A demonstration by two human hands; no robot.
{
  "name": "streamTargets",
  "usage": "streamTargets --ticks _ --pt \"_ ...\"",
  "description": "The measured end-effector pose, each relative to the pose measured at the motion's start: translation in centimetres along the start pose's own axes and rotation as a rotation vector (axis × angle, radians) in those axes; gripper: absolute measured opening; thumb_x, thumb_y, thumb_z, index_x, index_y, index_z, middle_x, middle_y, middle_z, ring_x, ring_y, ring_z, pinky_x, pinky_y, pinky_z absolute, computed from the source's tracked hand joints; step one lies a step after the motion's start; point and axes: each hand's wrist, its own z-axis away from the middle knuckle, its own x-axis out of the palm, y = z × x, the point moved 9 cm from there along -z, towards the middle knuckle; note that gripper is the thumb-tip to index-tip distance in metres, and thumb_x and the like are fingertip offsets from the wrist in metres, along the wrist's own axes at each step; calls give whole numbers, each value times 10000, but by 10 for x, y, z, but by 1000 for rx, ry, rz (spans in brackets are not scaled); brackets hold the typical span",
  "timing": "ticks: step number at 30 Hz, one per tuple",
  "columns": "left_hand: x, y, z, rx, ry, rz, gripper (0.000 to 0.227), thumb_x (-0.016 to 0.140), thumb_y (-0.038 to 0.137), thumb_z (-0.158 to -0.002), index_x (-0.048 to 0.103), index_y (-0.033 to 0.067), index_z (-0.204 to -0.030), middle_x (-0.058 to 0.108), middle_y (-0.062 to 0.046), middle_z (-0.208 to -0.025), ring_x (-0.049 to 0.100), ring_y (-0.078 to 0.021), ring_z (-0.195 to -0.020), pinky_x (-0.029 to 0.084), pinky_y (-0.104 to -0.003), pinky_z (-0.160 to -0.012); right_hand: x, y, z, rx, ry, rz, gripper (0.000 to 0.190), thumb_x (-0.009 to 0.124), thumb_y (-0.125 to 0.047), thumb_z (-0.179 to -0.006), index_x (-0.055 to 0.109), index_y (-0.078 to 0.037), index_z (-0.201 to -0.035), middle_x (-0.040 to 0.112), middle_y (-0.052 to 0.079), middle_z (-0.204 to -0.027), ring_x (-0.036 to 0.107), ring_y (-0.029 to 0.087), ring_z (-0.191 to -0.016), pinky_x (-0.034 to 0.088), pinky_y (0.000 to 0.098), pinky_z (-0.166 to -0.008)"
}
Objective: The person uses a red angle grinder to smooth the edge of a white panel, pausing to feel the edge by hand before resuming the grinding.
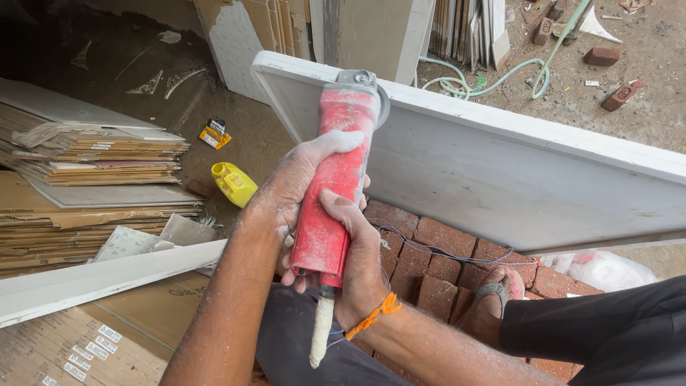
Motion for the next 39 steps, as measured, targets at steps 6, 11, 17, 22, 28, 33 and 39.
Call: streamTargets --ticks 6,11,17,22,28,33,39 --pt "10 -9 -5 -31 -105 -3 525 759 413 -779 631 -3 -1073 672 -147 -811 659 -217 -582 582 -364 -529 -5 2 5 -31 23 -40 560 566 -510 -915 611 43 -992 678 198 -683 675 273 -491 541 319 -414" --pt "-10 8 -5 -2 39 79 503 759 404 -754 614 46 -1077 657 -136 -794 653 -223 -558 581 -382 -523 4 -8 -10 42 1 62 536 591 -523 -920 597 9 -983 650 184 -660 659 278 -462 527 324 -390" --pt "27 -12 -1 -30 -45 47 472 770 395 -762 623 27 -1020 648 -145 -784 637 -218 -541 569 -369 -513 -8 -12 22 -34 43 10 534 567 -505 -919 608 24 -978 667 199 -657 657 282 -458 522 322 -380" --pt "63 -25 0 -32 -268 7 468 779 407 -823 620 -7 -973 626 -142 -809 628 -198 -573 564 -343 -531 -25 -20 37 -137 120 -30 532 533 -492 -901 617 27 -988 670 190 -668 668 287 -470 513 333 -365" --pt "17 -3 0 -35 -18 5 493 743 420 -758 626 45 -1055 674 -146 -798 654 -218 -549 576 -366 -518 -8 -13 12 13 74 -17 529 586 -487 -923 596 35 -1004 657 185 -664 663 286 -456 530 325 -365" --pt "24 -6 9 -42 11 82 492 758 402 -756 601 44 -1055 654 -134 -755 642 -228 -536 569 -376 -504 -13 -10 16 27 35 -20 549 593 -478 -936 607 65 -1015 665 214 -667 662 288 -454 533 319 -365" --pt "102 -37 0 -6 -304 -19 462 773 385 -807 629 -28 -953 652 -133 -761 645 -200 -564 575 -351 -525 -51 -34 67 -132 203 -97 529 542 -472 -892 620 43 -984 662 216 -639 661 299 -444 528 336 -364"
